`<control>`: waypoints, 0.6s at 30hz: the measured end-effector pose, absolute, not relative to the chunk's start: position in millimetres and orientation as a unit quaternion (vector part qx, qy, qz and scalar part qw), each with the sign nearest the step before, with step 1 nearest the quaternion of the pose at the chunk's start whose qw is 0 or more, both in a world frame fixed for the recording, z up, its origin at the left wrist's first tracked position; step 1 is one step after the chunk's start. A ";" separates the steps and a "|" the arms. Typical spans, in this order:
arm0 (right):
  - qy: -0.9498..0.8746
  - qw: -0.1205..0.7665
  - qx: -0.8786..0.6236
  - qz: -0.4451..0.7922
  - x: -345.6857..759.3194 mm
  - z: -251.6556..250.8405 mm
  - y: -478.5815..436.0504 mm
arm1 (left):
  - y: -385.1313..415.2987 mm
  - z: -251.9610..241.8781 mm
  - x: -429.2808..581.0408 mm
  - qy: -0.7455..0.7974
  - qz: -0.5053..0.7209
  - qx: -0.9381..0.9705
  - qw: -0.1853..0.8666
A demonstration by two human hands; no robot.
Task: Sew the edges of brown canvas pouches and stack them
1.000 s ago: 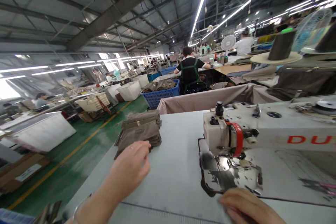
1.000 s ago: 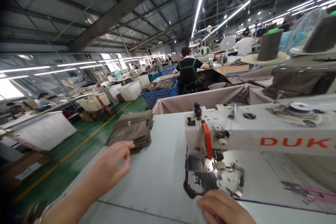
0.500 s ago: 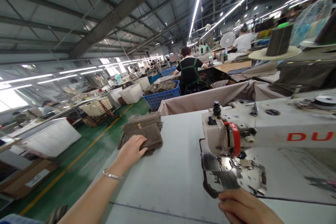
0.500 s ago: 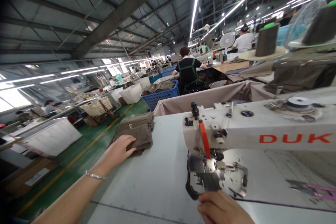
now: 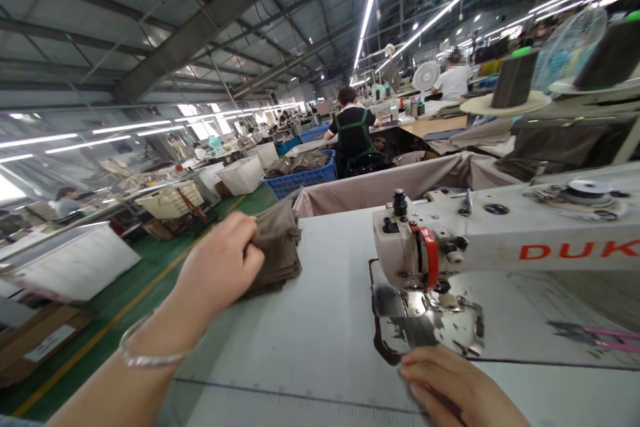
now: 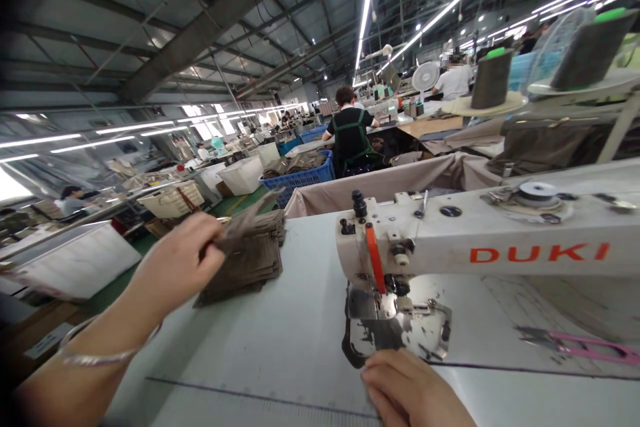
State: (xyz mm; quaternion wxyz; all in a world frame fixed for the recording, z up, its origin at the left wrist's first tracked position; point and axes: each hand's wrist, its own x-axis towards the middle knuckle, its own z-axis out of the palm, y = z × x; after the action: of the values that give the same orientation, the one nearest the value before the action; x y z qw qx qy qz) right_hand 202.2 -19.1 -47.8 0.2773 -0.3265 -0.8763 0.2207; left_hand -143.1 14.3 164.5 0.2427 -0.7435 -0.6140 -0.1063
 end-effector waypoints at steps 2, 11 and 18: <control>-0.847 0.293 -0.367 0.248 201.8 -46.5 -20.9 | -15.6 144.6 -110.7 -0.610 -0.019 -0.789 0.078; -0.838 0.257 -0.432 0.211 186.9 -45.0 -31.0 | -11.9 2.0 -45.1 -0.560 -0.091 -0.819 -0.086; -0.789 0.273 -0.488 0.253 184.7 -43.9 -32.3 | -9.4 6.4 -16.0 -0.560 -0.172 -0.787 -0.194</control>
State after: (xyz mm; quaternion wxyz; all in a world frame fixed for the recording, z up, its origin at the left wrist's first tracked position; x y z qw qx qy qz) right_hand 184.7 -32.3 -43.9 0.2733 -0.4880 -0.7895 0.2527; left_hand -16.0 -9.4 6.4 -0.1938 -0.7871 -0.5596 -0.1723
